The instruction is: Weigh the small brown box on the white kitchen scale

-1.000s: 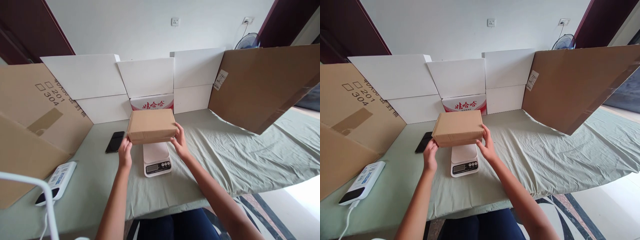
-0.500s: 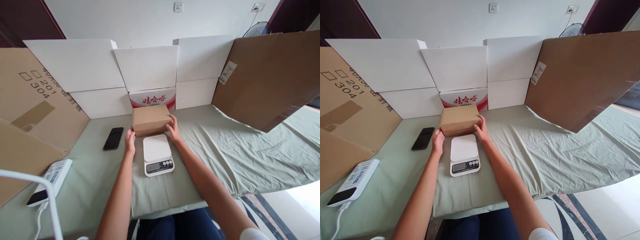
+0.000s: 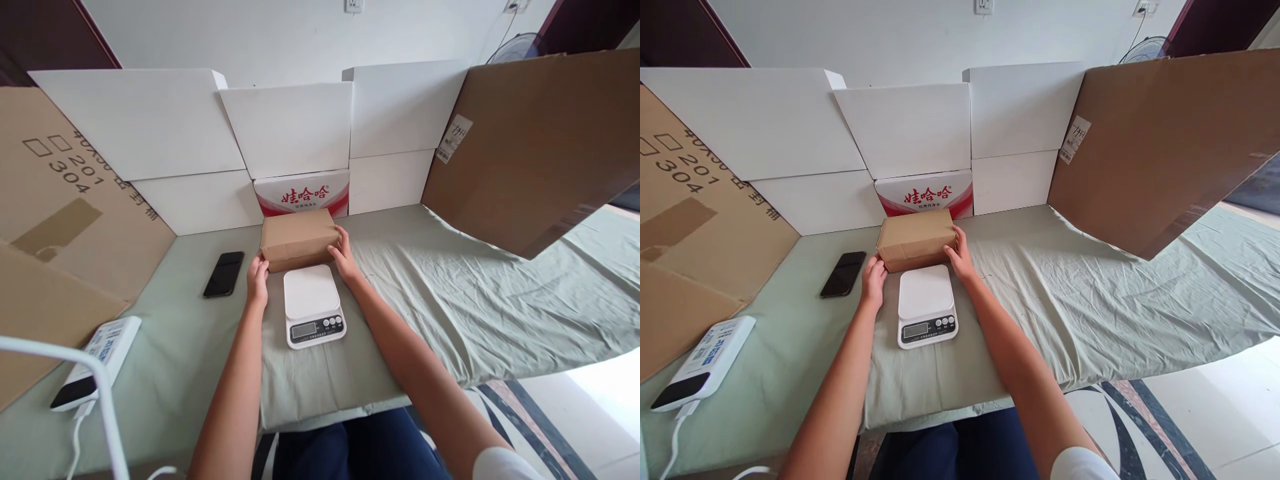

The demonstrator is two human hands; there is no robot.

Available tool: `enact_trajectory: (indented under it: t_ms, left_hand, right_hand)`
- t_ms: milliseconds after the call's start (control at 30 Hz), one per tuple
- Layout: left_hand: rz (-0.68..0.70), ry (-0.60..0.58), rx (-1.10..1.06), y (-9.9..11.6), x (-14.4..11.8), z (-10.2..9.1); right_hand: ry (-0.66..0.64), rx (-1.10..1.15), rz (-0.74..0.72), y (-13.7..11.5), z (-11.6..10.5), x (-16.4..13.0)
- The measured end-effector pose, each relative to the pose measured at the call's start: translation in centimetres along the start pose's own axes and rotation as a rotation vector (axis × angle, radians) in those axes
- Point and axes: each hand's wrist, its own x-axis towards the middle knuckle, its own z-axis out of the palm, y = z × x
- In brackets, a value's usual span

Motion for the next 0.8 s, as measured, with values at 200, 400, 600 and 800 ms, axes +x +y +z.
enact_trajectory:
  t_ms: [200, 400, 600, 800]
  left_hand:
    - [0.108, 0.196, -0.081, 2.1, 0.0, -2.4]
    - [0.138, 0.261, -0.143, 3.8, -1.0, -3.0]
    - [0.118, 0.154, -0.08, 3.0, -1.1, -2.2]
    - [-0.025, -0.007, -0.011, 1.6, -1.1, -0.8]
  right_hand:
    - [0.189, -0.065, -0.011, -0.5, -3.4, -0.2]
    - [0.219, -0.112, 0.012, -0.6, -4.2, -0.5]
    - [0.157, -0.158, -0.052, 0.0, -3.0, -0.5]
    - [0.047, -0.087, 0.0, -0.3, -2.3, -0.8]
